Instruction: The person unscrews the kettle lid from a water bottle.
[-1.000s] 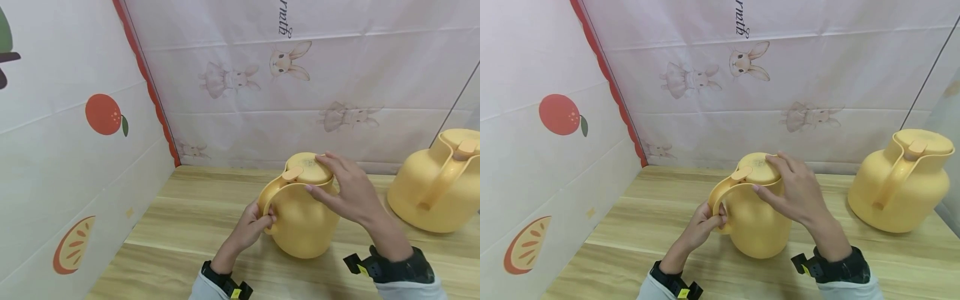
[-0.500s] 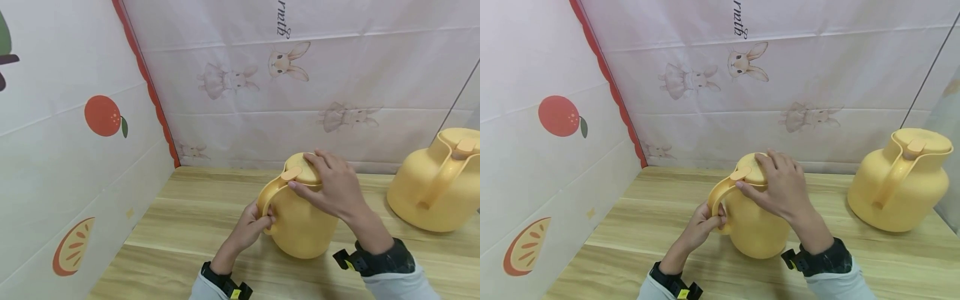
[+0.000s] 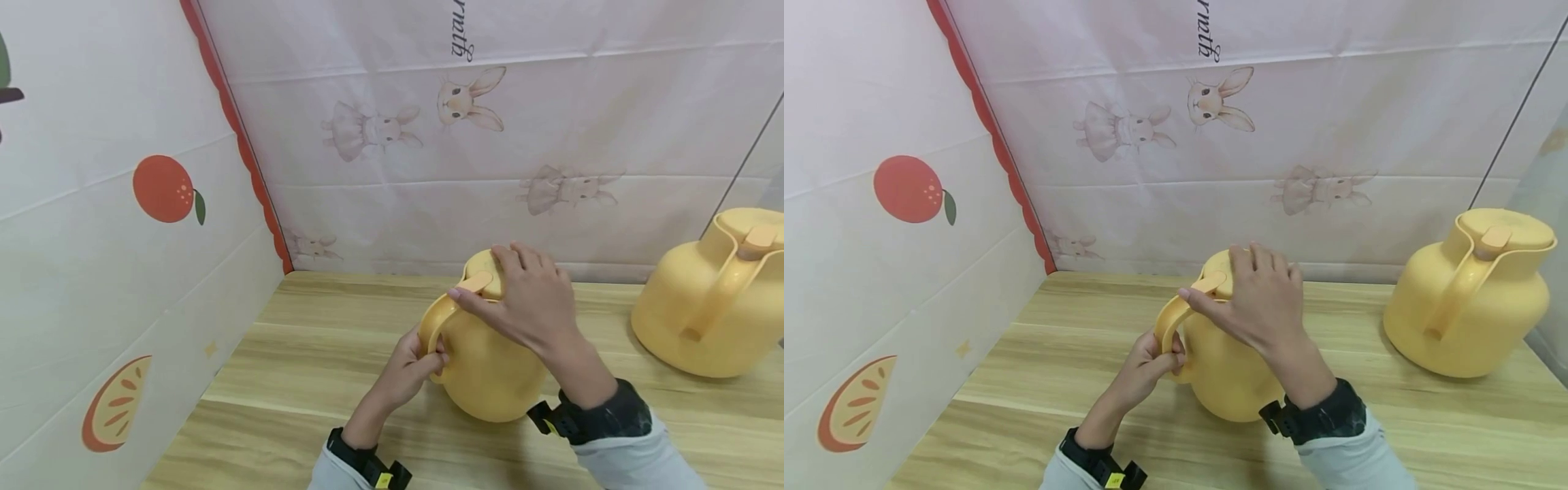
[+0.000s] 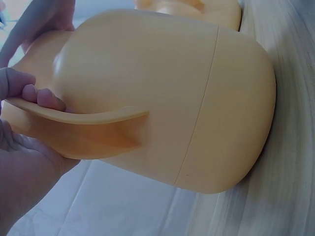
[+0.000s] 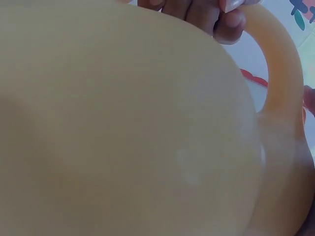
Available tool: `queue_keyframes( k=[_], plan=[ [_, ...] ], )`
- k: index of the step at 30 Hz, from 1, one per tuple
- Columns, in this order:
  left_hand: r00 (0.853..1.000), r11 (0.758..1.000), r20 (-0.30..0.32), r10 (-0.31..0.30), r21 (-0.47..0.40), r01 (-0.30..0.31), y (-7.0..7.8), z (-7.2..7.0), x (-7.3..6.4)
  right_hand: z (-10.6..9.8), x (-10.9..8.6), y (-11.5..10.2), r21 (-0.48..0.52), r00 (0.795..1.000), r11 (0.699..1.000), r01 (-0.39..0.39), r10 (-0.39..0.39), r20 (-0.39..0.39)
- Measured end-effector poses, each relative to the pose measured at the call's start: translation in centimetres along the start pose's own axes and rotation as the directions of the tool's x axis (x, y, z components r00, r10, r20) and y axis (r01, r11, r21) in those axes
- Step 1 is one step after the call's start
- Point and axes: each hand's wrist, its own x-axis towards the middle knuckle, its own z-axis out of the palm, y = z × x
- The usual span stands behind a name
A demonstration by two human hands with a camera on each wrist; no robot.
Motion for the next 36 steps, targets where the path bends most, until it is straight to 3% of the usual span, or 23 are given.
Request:
queue_keyframes(
  k=[8, 21, 36],
  plan=[
    [1.000, 1.000, 0.012, 0.014, 0.016, -0.014, -0.1, -0.1, 0.2, -0.2, 0.5, -0.4, -0.028, 1.000, 0.999, -0.031, 0.031, -0.006],
    [0.994, 1.000, 0.103, 0.024, 0.012, -0.025, 0.1, -0.8, 0.5, -1.4, 1.4, -1.0, -0.068, 0.991, 0.998, -0.011, 0.020, 0.129],
    [0.986, 0.998, 0.159, 0.053, -0.047, -0.046, 0.1, -1.1, 0.8, -1.4, 1.7, -0.6, -0.063, 0.991, 0.996, 0.060, -0.052, 0.122]
  ],
)
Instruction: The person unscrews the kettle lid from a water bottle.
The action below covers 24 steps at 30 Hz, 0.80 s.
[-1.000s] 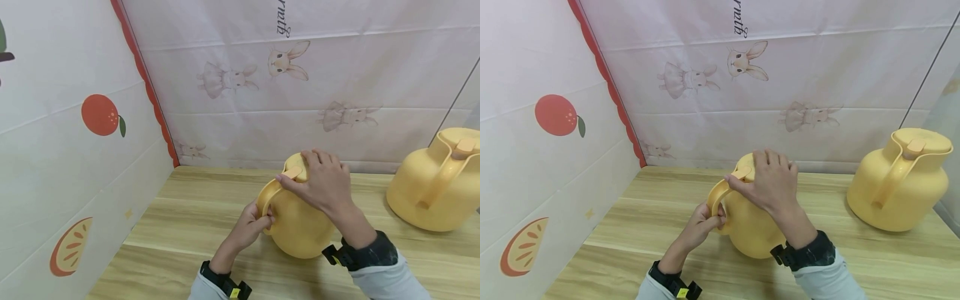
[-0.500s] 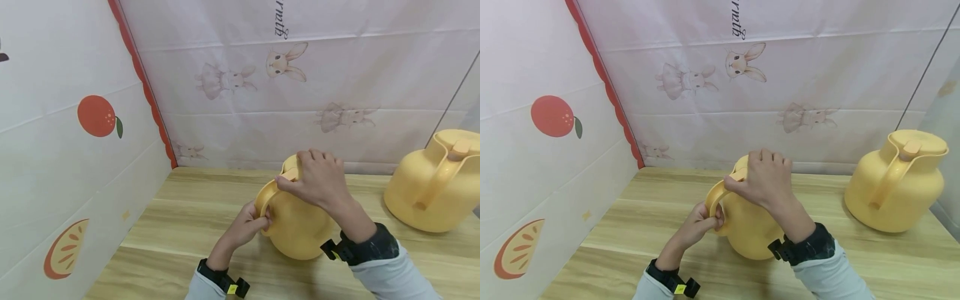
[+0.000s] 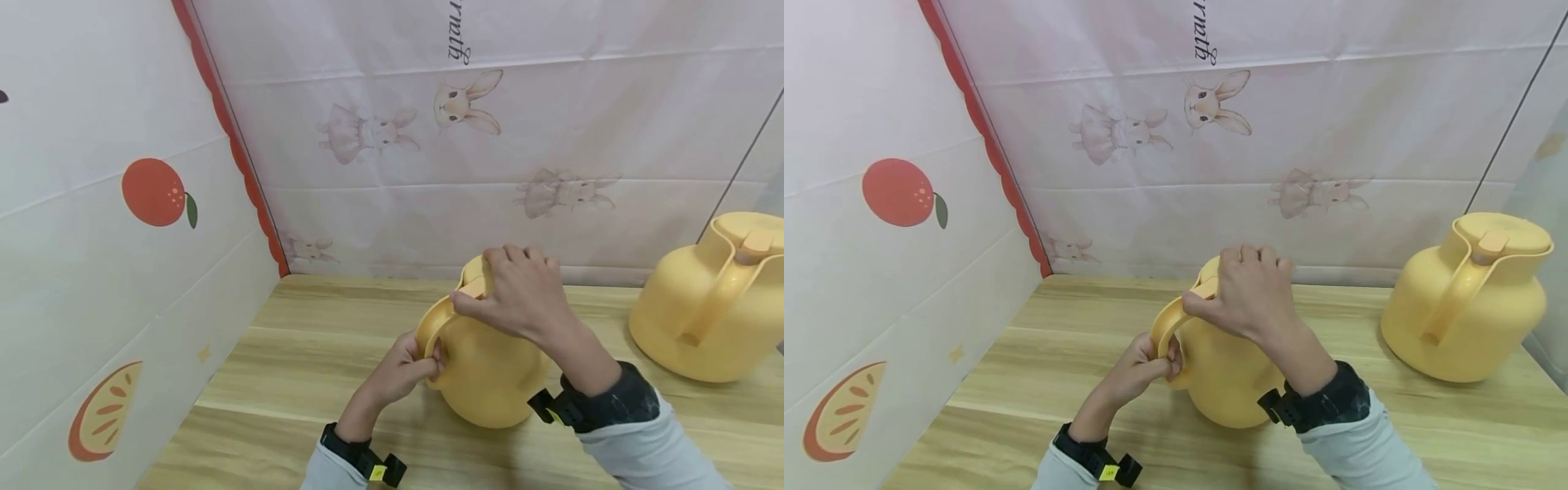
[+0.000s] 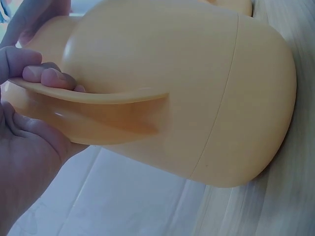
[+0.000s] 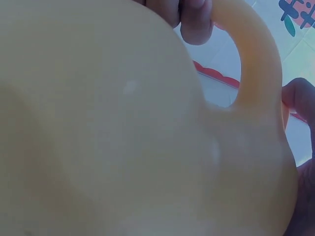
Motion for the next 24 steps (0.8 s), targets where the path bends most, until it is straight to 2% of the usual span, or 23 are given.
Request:
queue_keyframes(
  k=[8, 14, 19, 24],
  plan=[
    [1.000, 1.000, 0.014, 0.026, 0.004, -0.026, -0.3, -0.1, 0.0, 0.0, 0.0, 0.3, 0.036, 0.999, 0.999, 0.032, -0.032, 0.006],
    [0.999, 0.999, 0.022, 0.038, -0.008, -0.038, 0.0, -0.1, 0.0, -0.4, 0.2, 1.0, 0.090, 0.992, 0.992, 0.086, -0.093, 0.081],
    [1.000, 1.000, -0.001, 0.027, -0.010, -0.027, -0.1, 0.0, -0.1, -0.7, 0.4, 1.8, 0.188, 0.978, 0.976, 0.112, -0.142, 0.152],
    [1.000, 1.000, -0.020, 0.015, -0.010, -0.015, -0.2, 0.1, -0.1, -1.0, 0.4, 2.7, 0.309, 0.968, 0.943, 0.125, -0.184, 0.168]
  ],
)
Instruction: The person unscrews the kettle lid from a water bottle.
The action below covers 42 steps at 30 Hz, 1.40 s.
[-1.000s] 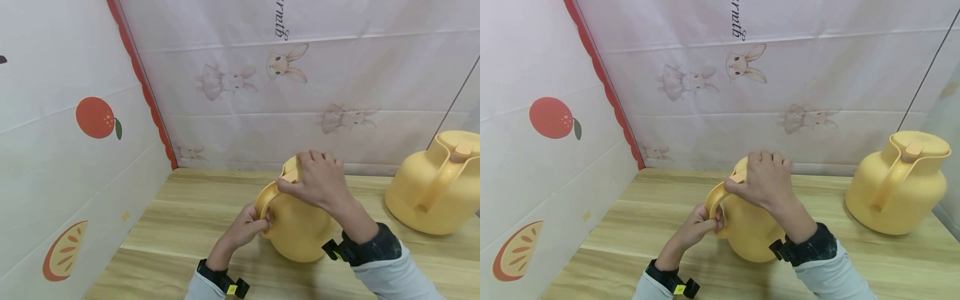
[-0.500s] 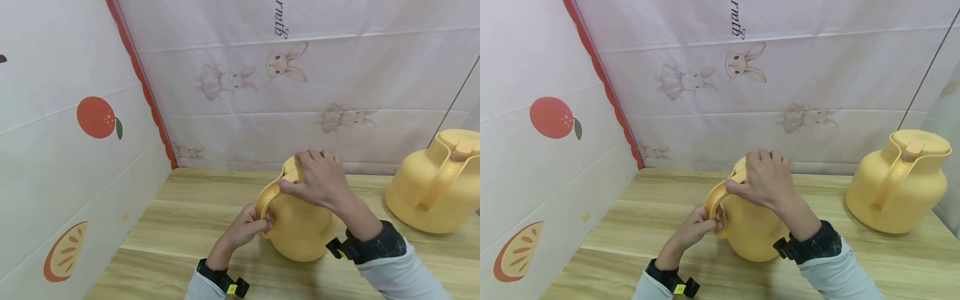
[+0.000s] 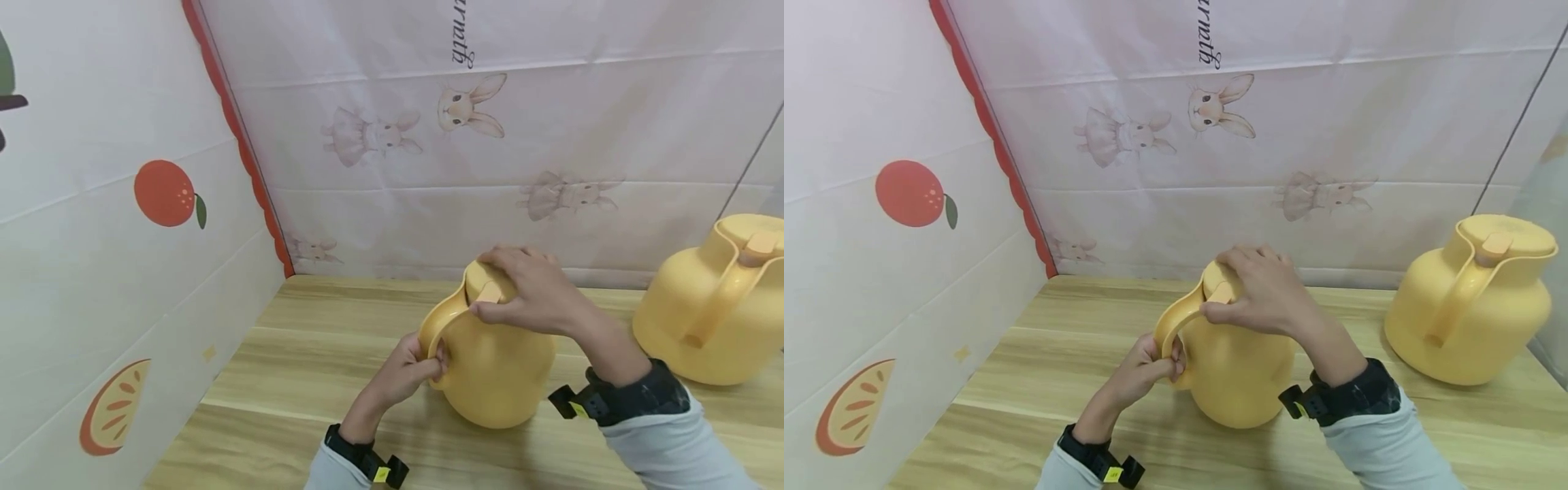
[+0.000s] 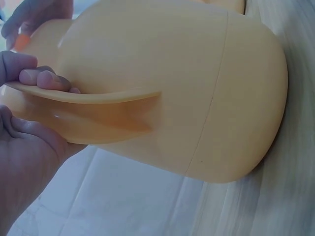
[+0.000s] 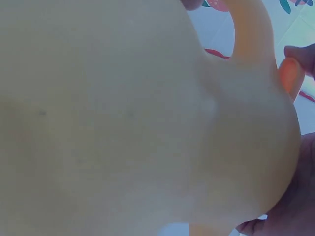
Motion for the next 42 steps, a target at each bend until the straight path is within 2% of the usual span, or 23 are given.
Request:
queue_keyframes(
  k=[8, 14, 16, 21, 26, 33, 37, 42],
  plan=[
    [1.000, 1.000, -0.027, -0.008, 0.006, 0.008, 0.0, 0.1, -0.2, 0.0, -0.4, 1.0, 0.104, 0.997, 0.991, 0.079, -0.081, 0.011],
    [0.998, 0.999, -0.038, -0.045, -0.002, 0.045, 0.0, 0.1, -0.5, 0.5, -1.1, 1.7, 0.205, 0.993, 0.972, 0.114, -0.116, -0.006],
    [0.998, 0.999, -0.045, -0.053, 0.000, 0.053, -0.1, 0.2, -0.6, 0.6, -1.3, 1.8, 0.212, 0.992, 0.969, 0.129, -0.127, -0.022],
    [0.997, 0.998, -0.048, -0.061, -0.004, 0.061, -0.2, 0.1, -0.8, 0.7, -2.0, 1.8, 0.159, 0.981, 0.970, 0.186, -0.174, -0.087],
    [0.997, 0.998, -0.049, -0.063, -0.011, 0.062, -0.2, 0.2, -0.7, 0.4, -2.9, 1.7, 0.108, 0.950, 0.958, 0.264, -0.239, -0.200],
    [0.997, 0.998, -0.049, -0.059, -0.020, 0.058, -0.1, 0.2, -0.6, -0.1, -4.1, 2.1, 0.092, 0.885, 0.923, 0.375, -0.326, -0.332],
    [0.998, 0.999, -0.050, -0.047, -0.019, 0.046, -0.1, 0.2, -0.5, 0.0, -4.4, 2.5, 0.076, 0.863, 0.918, 0.389, -0.334, -0.379],
    [0.998, 0.999, -0.046, -0.044, -0.026, 0.043, -0.3, 0.3, -0.4, 0.1, -4.6, 2.9, 0.066, 0.847, 0.933, 0.354, -0.290, -0.445]
  ],
)
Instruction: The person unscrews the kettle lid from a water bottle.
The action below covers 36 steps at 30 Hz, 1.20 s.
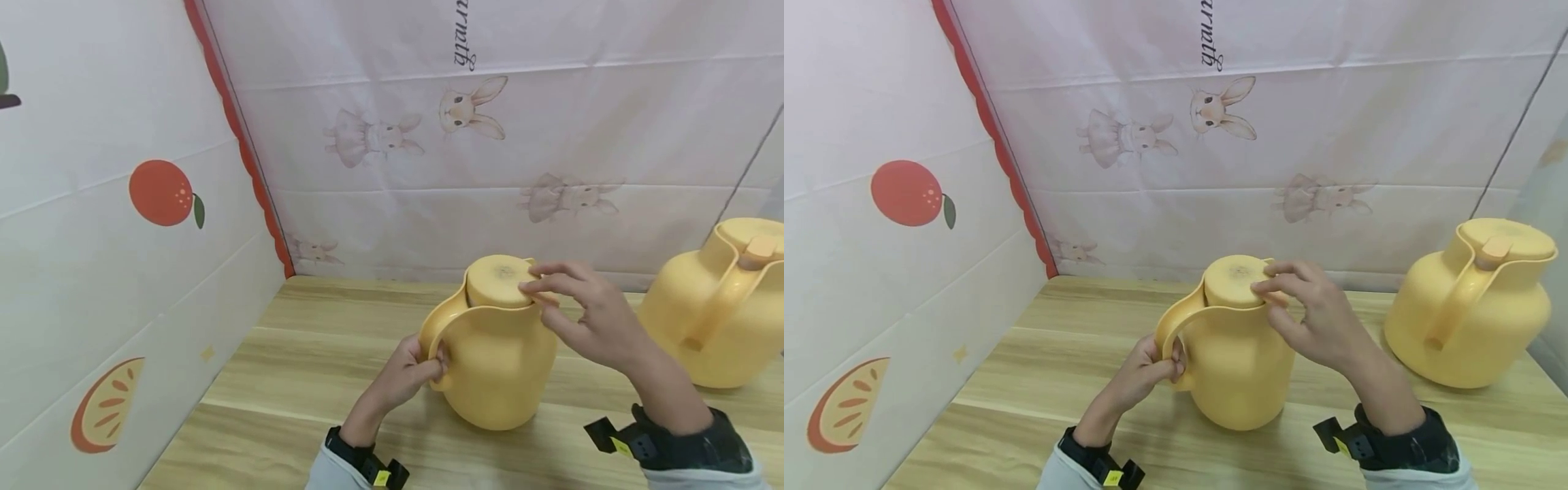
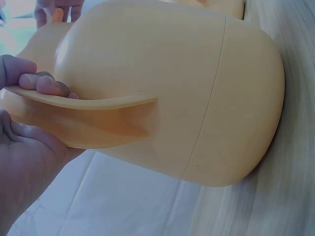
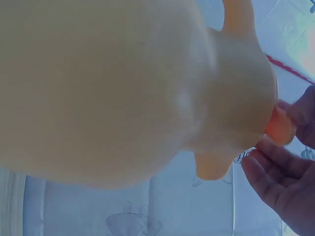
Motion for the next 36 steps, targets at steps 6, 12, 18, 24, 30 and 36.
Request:
queue_keyframes(
  k=[6, 12, 18, 24, 30, 36],
  plan=[
    [1.000, 1.000, -0.002, 0.005, 0.005, -0.005, 0.0, 0.0, 0.1, -0.1, -0.1, 0.6, 0.024, 0.991, 0.992, -0.122, 0.123, -0.045],
    [1.000, 1.000, -0.013, 0.006, 0.016, -0.005, 0.0, 0.2, 0.1, -0.1, 0.0, 1.4, 0.011, 0.969, 0.970, -0.244, 0.244, -0.047],
    [1.000, 1.000, -0.031, -0.003, 0.021, 0.004, 0.0, 0.2, 0.1, -0.2, 1.2, 1.8, -0.002, 0.916, 0.916, -0.402, 0.402, 0.007],
    [0.999, 1.000, -0.031, -0.010, 0.020, 0.010, 0.0, 0.2, 0.1, -0.6, 2.8, 1.8, -0.102, 0.855, 0.864, -0.494, 0.503, 0.123],
    [1.000, 1.000, -0.030, -0.001, 0.021, 0.002, 0.1, 0.2, 0.2, -0.8, 4.6, 1.9, -0.210, 0.826, 0.859, -0.467, 0.509, 0.243],
    [0.999, 1.000, -0.039, 0.006, 0.021, -0.005, 0.1, 0.4, 0.2, -0.5, 6.7, 1.9, -0.311, 0.794, 0.850, -0.425, 0.515, 0.322]
  ],
)
